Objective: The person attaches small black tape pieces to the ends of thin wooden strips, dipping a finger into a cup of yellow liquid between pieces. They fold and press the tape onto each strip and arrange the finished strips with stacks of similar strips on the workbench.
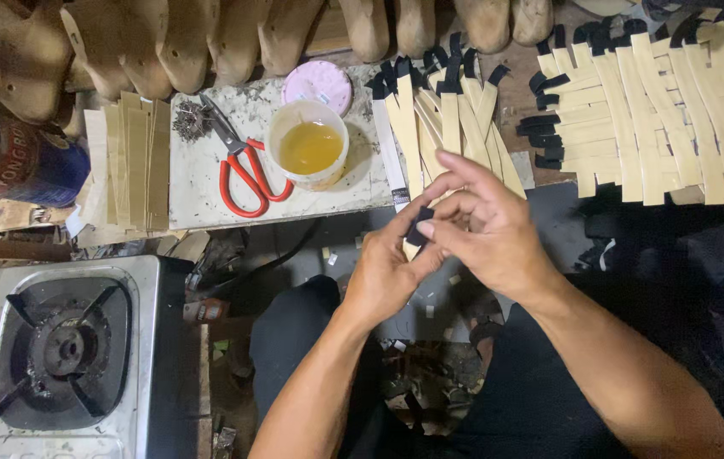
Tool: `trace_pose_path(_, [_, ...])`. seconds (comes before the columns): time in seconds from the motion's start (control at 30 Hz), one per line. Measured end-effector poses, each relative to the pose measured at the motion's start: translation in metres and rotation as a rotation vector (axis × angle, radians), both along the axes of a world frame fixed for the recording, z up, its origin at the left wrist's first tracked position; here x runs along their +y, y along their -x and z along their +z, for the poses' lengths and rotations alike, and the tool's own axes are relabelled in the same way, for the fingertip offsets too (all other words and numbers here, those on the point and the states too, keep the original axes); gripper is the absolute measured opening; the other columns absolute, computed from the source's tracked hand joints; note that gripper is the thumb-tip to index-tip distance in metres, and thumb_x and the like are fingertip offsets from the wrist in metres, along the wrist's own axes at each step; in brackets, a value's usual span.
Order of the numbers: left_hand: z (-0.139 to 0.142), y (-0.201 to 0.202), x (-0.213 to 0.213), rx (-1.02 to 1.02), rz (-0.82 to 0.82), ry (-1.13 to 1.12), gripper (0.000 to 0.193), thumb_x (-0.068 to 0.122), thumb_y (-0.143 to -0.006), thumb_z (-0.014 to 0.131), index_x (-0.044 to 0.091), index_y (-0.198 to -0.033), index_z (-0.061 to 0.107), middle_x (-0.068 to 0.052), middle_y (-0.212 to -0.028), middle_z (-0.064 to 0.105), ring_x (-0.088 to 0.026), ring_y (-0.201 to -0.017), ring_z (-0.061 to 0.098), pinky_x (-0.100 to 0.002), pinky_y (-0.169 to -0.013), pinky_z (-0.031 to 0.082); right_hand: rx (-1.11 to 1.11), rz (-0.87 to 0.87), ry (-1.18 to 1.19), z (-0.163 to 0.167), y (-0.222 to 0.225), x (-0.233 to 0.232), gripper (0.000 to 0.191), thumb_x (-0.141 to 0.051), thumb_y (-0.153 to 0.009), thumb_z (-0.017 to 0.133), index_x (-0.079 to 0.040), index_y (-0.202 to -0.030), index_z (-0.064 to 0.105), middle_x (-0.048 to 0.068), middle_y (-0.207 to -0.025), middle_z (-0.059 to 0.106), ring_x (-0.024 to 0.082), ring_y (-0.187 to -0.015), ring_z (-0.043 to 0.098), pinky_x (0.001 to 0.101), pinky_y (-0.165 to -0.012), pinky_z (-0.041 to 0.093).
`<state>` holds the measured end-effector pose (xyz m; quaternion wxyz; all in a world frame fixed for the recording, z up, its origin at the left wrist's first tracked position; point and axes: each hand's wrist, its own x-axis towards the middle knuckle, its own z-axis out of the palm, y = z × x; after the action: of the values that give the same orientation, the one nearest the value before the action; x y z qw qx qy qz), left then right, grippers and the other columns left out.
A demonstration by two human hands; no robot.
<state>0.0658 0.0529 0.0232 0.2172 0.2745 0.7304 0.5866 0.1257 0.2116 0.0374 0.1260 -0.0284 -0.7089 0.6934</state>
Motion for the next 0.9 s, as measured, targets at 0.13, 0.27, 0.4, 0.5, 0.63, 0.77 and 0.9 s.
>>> trace_pose_path(0.13, [-0.013,0.001,-0.001,-0.308,-0.015,-0.121,0.052,0.019,-0.097,0.067,0.010,-0.147,0.056,0.002,-0.085,0.065,-0.007,-0.069,0.058,-0.025,-0.061,0.049,0.133,-0.080,0.008,-0.003,0.001,0.004,0.070,0.013,-0.091,0.069,0.001,-0.154,0.040,0.011,-0.122,0.057,0.012,-0.100,0.066,0.0229,-0.080,0.063])
trace_pose_path(0.27, [-0.030,0.007,-0.007,-0.113,-0.012,-0.303,0.024,0.014,-0.105,0.061,0.001,-0.121,0.072,0.002,-0.095,0.061,-0.008,-0.082,0.060,-0.025,-0.068,0.051,0.235,-0.097,-0.239,-0.007,0.004,0.007,0.061,0.011,-0.092,0.072,0.002,-0.148,0.050,0.012,-0.123,0.057,0.014,-0.103,0.066,0.0240,-0.088,0.058])
trace_pose_path(0.4, [-0.045,0.020,-0.017,0.018,0.185,-0.333,0.017,0.013,-0.110,0.063,0.000,-0.105,0.071,0.000,-0.090,0.059,-0.008,-0.082,0.054,-0.024,-0.072,0.046,0.264,-0.187,-0.426,-0.007,0.010,0.012,0.038,0.006,-0.096,0.072,0.002,-0.133,0.062,0.013,-0.128,0.060,0.014,-0.106,0.069,0.0238,-0.087,0.059])
trace_pose_path(0.5, [-0.048,0.033,-0.028,-0.134,0.376,-0.437,0.019,0.015,-0.110,0.064,-0.002,-0.108,0.072,0.001,-0.085,0.058,-0.006,-0.074,0.048,-0.023,-0.065,0.039,0.247,-0.262,-0.545,-0.001,0.016,0.014,0.031,0.001,-0.096,0.075,0.002,-0.127,0.067,0.013,-0.129,0.060,0.016,-0.105,0.066,0.0258,-0.089,0.058])
trace_pose_path(0.63, [-0.045,0.046,-0.042,-0.340,0.579,-0.599,0.025,0.016,-0.098,0.063,0.005,-0.120,0.068,0.001,-0.081,0.065,-0.006,-0.068,0.057,-0.024,-0.059,0.046,0.267,-0.234,-0.779,0.013,0.029,0.004,0.030,-0.003,-0.092,0.080,0.000,-0.120,0.071,0.013,-0.129,0.063,0.024,-0.109,0.065,0.0338,-0.094,0.054])
trace_pose_path(0.77, [-0.047,0.057,-0.057,-0.229,0.618,-0.630,0.023,0.015,-0.102,0.063,0.000,-0.118,0.070,0.000,-0.092,0.070,-0.006,-0.081,0.062,-0.022,-0.074,0.051,0.339,-0.091,-0.886,0.024,0.060,-0.016,0.032,-0.011,-0.090,0.080,-0.003,-0.121,0.073,0.016,-0.133,0.061,0.032,-0.125,0.062,0.0392,-0.103,0.052])
trace_pose_path(0.9, [-0.054,0.059,-0.064,-0.152,0.642,-0.595,0.021,0.013,-0.104,0.065,-0.001,-0.117,0.072,0.003,-0.096,0.067,-0.004,-0.085,0.058,-0.021,-0.075,0.048,0.362,0.029,-1.141,0.024,0.110,-0.031,0.039,-0.028,-0.085,0.083,-0.005,-0.116,0.077,0.019,-0.146,0.054,0.039,-0.134,0.050,0.0487,-0.110,0.042])
